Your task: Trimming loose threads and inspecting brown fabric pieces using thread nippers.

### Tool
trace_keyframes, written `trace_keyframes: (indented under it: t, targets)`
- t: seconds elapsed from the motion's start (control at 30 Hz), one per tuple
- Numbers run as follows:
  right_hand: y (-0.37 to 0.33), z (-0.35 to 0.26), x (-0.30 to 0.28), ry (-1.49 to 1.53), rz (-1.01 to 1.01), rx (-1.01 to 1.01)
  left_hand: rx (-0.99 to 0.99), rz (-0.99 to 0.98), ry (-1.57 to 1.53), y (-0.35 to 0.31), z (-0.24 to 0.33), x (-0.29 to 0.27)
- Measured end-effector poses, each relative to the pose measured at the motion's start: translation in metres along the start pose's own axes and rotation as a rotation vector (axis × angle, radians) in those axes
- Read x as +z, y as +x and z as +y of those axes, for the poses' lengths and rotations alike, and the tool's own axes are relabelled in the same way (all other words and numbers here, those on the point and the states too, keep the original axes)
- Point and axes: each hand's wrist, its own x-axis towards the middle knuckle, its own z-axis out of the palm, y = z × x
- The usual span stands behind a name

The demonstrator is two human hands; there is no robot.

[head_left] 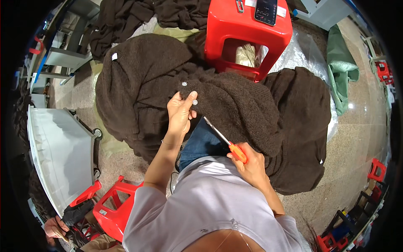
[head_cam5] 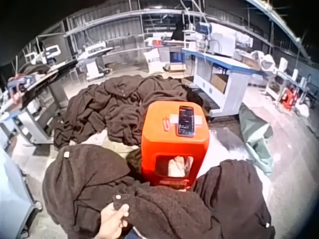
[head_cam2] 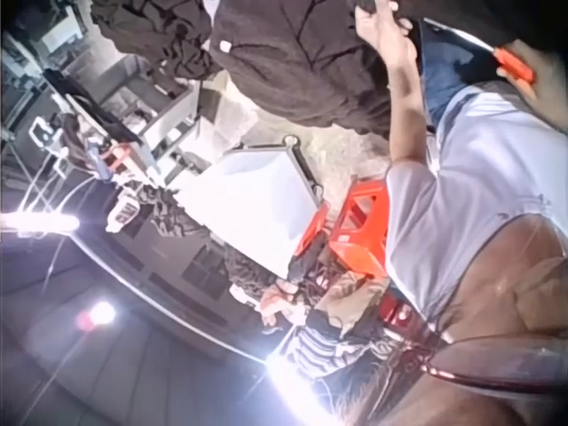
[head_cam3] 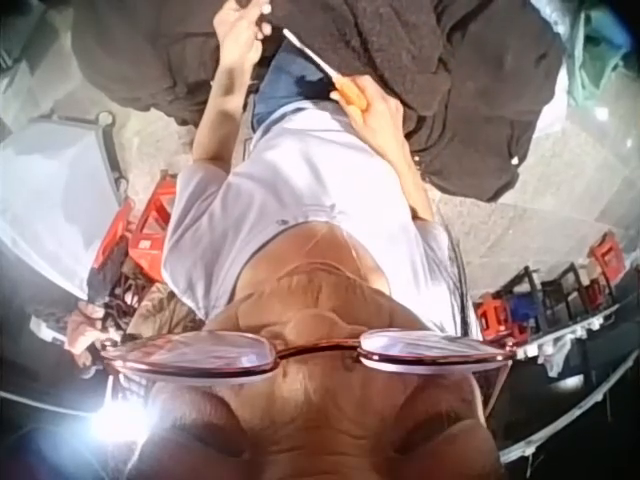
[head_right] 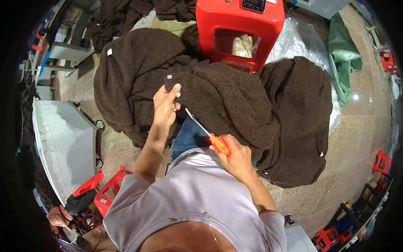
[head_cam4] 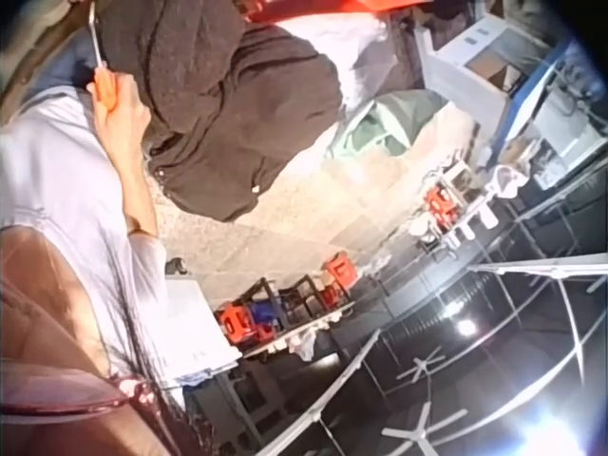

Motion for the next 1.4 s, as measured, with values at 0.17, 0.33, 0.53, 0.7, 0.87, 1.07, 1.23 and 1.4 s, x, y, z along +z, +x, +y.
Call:
trace_keyframes:
  t: [0.17,0.33,0.53,0.7,0.87,1.07,1.23,1.4]
  targets:
    - [0.004,-0.006,0.002,-0.038,0.017,0.023,0.095,0.054,0.012,-0.003,0.009,0.006]
    - [0.008,0.003,0.008,-0.026,0.108,0.049,0.023,0.036,0.045,-0.002,0.0,0.001]
    - [0.005,0.012,0.0,0.002,0.187,0.118,-0.269,-0.307,0.262,-0.017,-0.025,-0.009]
    - [-0.004,0.013,-0.005,0.026,0.177,0.132,-0.29,-0.262,0.193,-0.02,-0.009,-0.003]
    - [-0.017,0.008,-0.017,-0.084,-0.079,-0.015,-0.319,-0.067,0.149,-0.02,0.002,-0.001]
    - [-0.015,0.005,-0.011,-0.167,-0.033,0.045,-0.381,-0.048,0.04,-0.026,-0.003,0.001]
    - [-0.013,0.011,-0.005,-0.132,0.038,0.073,-0.38,-0.19,-0.2,-0.033,-0.01,0.01]
    - [-0.016,0.016,-0.017,-0.009,0.173,0.147,-0.196,-0.51,0.639,-0.037,-0.036,0.006]
